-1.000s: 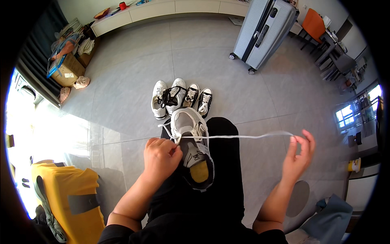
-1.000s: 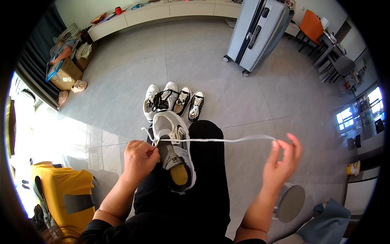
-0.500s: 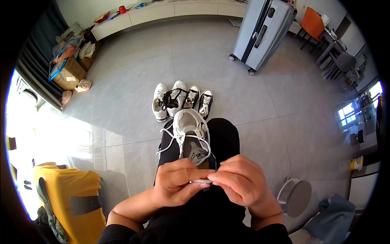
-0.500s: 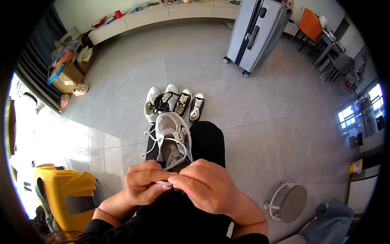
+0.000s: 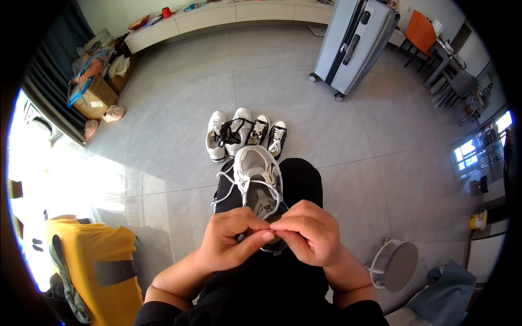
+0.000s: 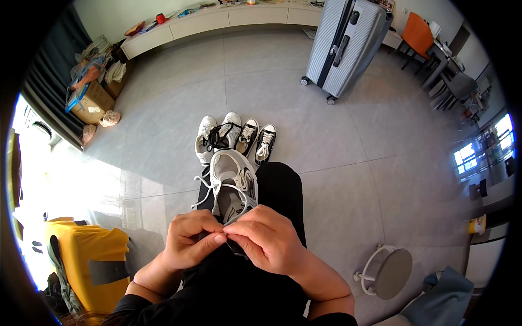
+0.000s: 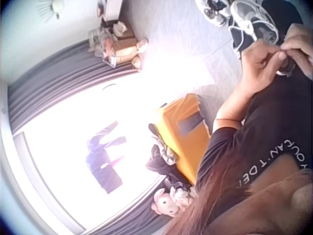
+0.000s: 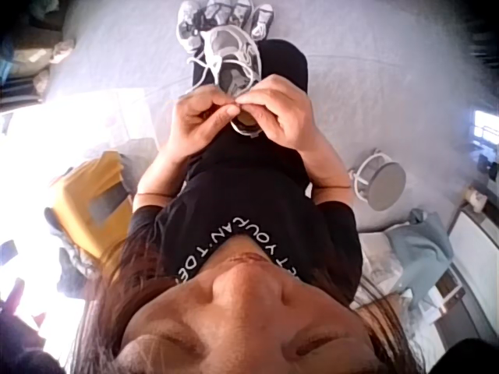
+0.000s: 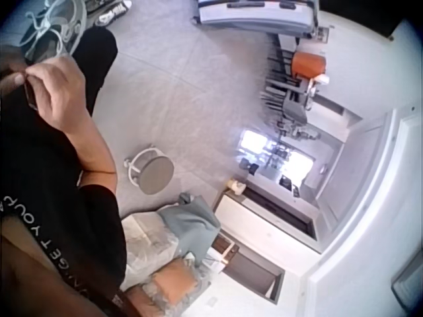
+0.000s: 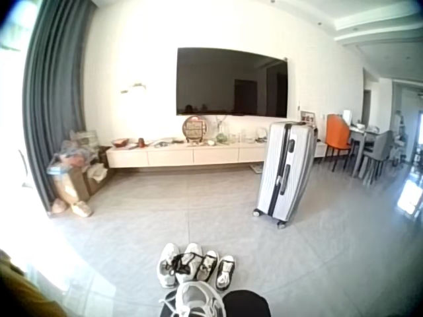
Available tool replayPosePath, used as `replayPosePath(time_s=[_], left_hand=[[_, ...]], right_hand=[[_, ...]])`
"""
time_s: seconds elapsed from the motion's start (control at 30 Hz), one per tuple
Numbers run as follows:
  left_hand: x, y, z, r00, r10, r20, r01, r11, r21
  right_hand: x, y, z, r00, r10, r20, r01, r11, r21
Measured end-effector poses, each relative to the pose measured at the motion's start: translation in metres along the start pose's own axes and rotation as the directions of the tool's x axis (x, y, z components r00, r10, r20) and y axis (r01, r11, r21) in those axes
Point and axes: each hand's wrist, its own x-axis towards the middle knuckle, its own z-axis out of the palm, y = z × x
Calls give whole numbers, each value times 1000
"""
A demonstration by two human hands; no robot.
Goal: The person cleans a shoe by hand, first unlacing it, then removing and wiping an insole with a cloth, and finally placing the insole back inside and re-lacing the shoe.
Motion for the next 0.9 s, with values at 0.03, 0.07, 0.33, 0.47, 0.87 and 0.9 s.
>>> replayPosePath(time_s=[0.03,0.07,0.33,0.47,0.87,0.9], left_hand=[[0,1,1,1000,-22,2,22,1000,-9],[1,2,2,998,-56,-3,56,998,-32],[0,1,-20,905,-177,-388,103,974,-202],[3,1,-34,888,-167,-429,64,968,-244],[15,-43,16,862,381,-335,-84,759,646],[10,-54,20,883,311,-352,-6,757,654]], right_hand=[[0,1,1,1000,3,-7,-3,1000,4],[-1,2,1,1000,4,-16,-4,1000,8],[-9,23,4,978,205,32,-205,979,-1],[-8,26,12,982,181,54,-177,981,-75],[-5,48,16,816,577,-27,-489,715,499],[-2,50,14,792,608,-61,-455,653,605]])
